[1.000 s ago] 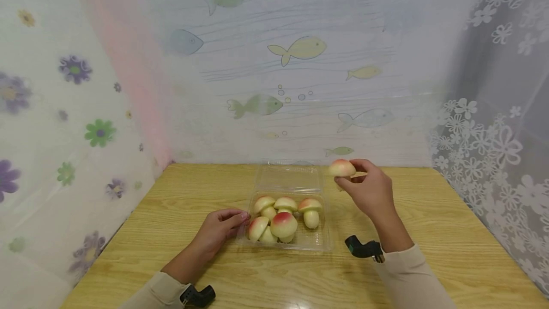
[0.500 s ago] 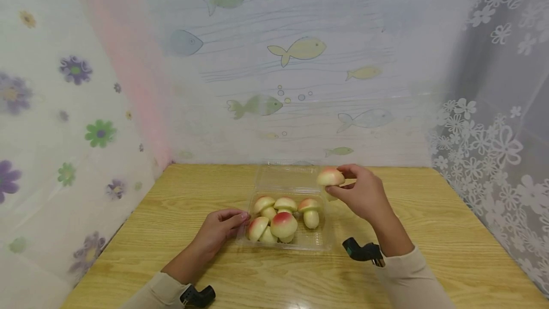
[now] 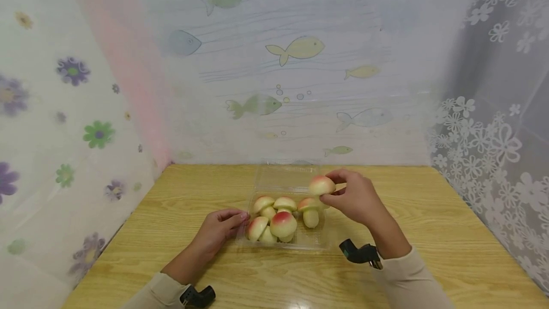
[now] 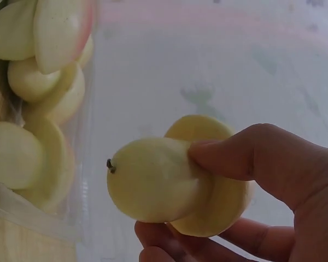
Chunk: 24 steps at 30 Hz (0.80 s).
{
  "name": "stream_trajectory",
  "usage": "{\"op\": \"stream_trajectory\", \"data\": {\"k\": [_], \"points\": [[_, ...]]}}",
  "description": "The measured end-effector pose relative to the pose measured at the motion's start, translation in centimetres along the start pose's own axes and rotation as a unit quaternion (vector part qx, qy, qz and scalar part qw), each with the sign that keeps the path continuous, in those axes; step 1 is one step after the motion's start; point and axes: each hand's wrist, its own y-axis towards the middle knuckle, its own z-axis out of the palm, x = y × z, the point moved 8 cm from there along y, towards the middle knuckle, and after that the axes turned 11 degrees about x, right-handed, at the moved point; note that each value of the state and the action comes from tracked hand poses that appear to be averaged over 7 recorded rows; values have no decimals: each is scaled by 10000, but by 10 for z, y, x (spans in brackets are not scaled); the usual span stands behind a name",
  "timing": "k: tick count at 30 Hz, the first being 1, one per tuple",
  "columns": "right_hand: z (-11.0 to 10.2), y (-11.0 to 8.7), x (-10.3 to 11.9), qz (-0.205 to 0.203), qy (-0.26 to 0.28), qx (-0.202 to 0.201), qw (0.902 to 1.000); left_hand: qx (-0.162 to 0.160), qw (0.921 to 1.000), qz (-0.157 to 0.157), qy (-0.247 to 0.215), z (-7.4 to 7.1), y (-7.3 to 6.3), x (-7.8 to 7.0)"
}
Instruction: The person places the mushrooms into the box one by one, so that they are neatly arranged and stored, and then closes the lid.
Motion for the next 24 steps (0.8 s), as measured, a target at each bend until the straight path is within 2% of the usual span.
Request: {"op": "stream_trajectory", "data": {"k": [10,24], "points": [[17,5,3,-97,107,512,9986,37,10000,1,17,-1,1,1],[39,11,1,-206,148,1017,9945,0,10000,-12,-41,-1,1,2]]}}
